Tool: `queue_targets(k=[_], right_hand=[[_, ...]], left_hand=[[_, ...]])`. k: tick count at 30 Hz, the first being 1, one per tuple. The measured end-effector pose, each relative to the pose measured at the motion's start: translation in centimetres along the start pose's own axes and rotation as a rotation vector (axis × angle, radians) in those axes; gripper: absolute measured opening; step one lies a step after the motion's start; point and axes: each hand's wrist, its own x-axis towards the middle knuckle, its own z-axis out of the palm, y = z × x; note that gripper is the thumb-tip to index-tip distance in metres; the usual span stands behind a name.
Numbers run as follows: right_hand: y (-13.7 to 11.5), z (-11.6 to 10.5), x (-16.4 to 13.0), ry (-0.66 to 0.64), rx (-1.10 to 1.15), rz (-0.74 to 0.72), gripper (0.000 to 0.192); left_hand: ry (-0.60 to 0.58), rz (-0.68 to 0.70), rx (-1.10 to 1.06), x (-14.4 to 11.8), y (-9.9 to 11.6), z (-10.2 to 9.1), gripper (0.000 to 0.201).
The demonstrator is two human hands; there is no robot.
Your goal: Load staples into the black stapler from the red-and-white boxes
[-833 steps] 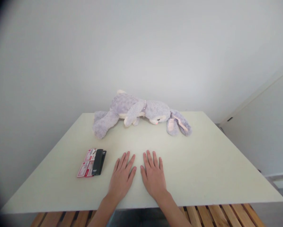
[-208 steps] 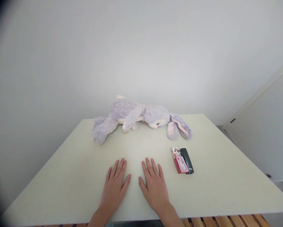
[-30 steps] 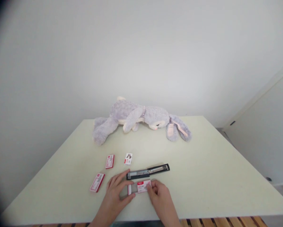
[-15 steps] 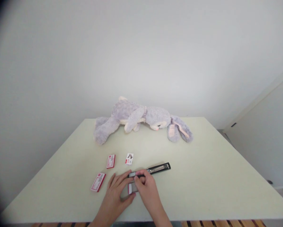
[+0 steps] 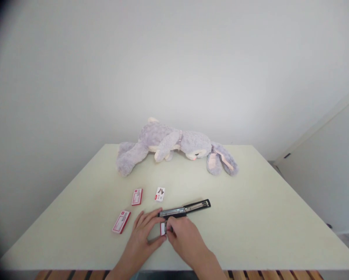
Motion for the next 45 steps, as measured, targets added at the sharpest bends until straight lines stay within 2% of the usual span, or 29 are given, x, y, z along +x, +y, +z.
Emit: queue_targets(k=[3, 5, 7, 8, 10, 13, 16, 18, 20, 22, 25, 29, 34, 38, 42, 45], right_hand=[[1.3, -1.2, -1.3, 0.001, 0.049, 0.030, 0.017], [2.5, -2.1, -2.2, 0.065, 0.083, 0.127, 0.011], [3.7, -2.7, -2.9, 0.162, 0.109, 0.231, 0.017], [4.1, -2.8, -3.2, 0.196, 0.126, 0.259, 0.021], [4.7, -2.5, -3.4, 0.208, 0.176, 0.256, 0.027], [5.0, -1.1, -3.4, 0.146, 0.254, 0.205, 0.034], [6.1, -0.4, -3.7, 0.164, 0.320, 0.284, 0.039], [7.4, -1.1, -4.0, 0.241, 0.405, 0.397, 0.039], [8.3, -2.5, -4.0, 0.312, 0.560, 0.459, 0.048], [8.6, -4.2, -3.5, 0.343, 0.744, 0.436, 0.061], [7.6, -6.4, -1.5, 0.276, 0.864, 0.296, 0.057], [5.3, -7.2, 1.4, 0.123, 0.706, 0.130, 0.042], [2.7, -5.8, 3.8, -0.035, 0.440, -0.028, 0.024], [1.9, -4.3, 4.7, -0.035, 0.221, -0.094, 0.012], [2.5, -4.0, 4.8, -0.007, 0.161, -0.078, 0.012], [3.4, -4.2, 4.5, 0.024, 0.135, -0.052, 0.013]], left_hand=[[0.055, -0.020, -0.048, -0.4, 0.2, -0.3, 0.044], [0.107, -0.080, -0.068, -0.8, 0.3, -0.5, 0.030], [0.139, -0.153, -0.057, -1.1, 0.7, -0.4, 0.009], [0.142, -0.179, -0.041, -1.2, 0.9, -0.2, 0.008], [0.133, -0.205, -0.006, -1.0, 1.6, 0.3, 0.017], [0.135, -0.203, 0.022, -0.3, 2.9, 1.1, 0.019], [0.151, -0.196, 0.016, 0.1, 3.9, 1.6, 0.019], [0.149, -0.164, 0.032, 0.0, 4.2, 1.8, 0.018], [0.138, -0.127, 0.074, -0.1, 4.2, 2.0, 0.030], [0.139, -0.119, 0.121, -0.2, 4.2, 2.3, 0.042], [0.161, -0.132, 0.157, -0.2, 4.1, 2.8, 0.048], [0.180, -0.148, 0.152, -0.1, 4.3, 2.9, 0.050], [0.156, -0.164, 0.134, 0.1, 4.5, 2.5, 0.053], [0.124, -0.137, 0.122, 0.5, 4.9, 2.2, 0.047], [0.090, -0.065, 0.110, 0.0, 4.8, 2.0, 0.037], [0.222, -0.141, 0.167, -1.5, 3.1, 1.3, 0.028]])
